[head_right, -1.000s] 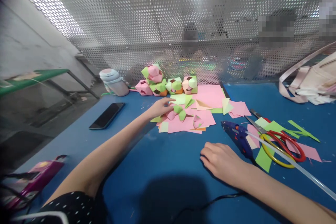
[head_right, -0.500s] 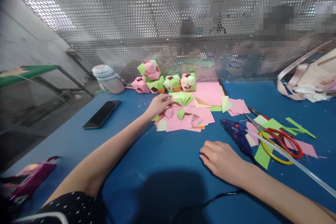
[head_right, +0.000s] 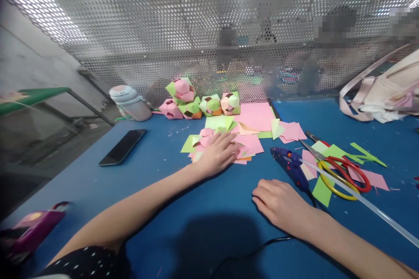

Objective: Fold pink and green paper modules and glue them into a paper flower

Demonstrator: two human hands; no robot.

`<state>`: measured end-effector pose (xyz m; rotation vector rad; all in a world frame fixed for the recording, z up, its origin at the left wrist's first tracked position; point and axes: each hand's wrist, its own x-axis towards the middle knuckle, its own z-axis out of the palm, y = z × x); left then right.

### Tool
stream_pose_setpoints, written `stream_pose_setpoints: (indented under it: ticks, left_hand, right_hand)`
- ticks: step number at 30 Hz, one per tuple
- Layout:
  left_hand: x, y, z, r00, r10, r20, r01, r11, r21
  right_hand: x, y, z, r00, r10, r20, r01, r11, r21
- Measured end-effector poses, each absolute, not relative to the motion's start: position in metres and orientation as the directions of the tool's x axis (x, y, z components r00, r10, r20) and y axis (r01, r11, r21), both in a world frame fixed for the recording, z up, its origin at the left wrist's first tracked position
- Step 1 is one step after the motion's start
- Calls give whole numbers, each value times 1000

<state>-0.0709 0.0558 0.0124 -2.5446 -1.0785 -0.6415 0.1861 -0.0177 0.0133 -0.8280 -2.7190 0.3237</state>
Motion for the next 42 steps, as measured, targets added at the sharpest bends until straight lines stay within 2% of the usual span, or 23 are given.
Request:
stream_pose_setpoints:
  ticks: [3, 8, 15, 21, 26, 30, 33, 37, 42]
  left_hand:
    - [-62, 53, 5, 667, 584, 462, 712, -683, -165]
    - [-69, 65, -4, 650, 619, 441, 748, -625, -224]
    - [-83, 75, -3, 609, 646, 460, 784, -580, -223]
    - [-89, 74, 1, 571, 656, 494, 809, -551, -203]
    - [-69, 54, 8, 599, 613, 515, 757, -644, -114]
    - [-52, 44, 5, 671, 600, 435, 692, -717, -79]
    - [-51, 46, -3, 667, 642, 378, 701, -713, -27]
    - [-61, 52, -10, 621, 684, 382, 723, -688, 56]
    - [-67, 53, -8, 647, 644, 409, 688, -724, 51]
  right_hand:
    - [185, -18, 12, -799, 567, 202, 503, 813, -294]
    - [185, -17, 11, -807, 557, 198, 492, 818, -297]
    - [186, -16, 7, -809, 541, 227, 477, 832, -283]
    - [185, -18, 13, -811, 554, 188, 502, 824, -262]
    - [185, -18, 17, -812, 563, 154, 513, 814, -273]
    - [185, -18, 16, -823, 545, 159, 493, 825, -275]
    - [185, -19, 16, -826, 534, 182, 480, 835, -269]
    - [185, -19, 16, -831, 517, 204, 466, 849, -250]
    - [186, -21, 18, -834, 521, 179, 477, 846, -239]
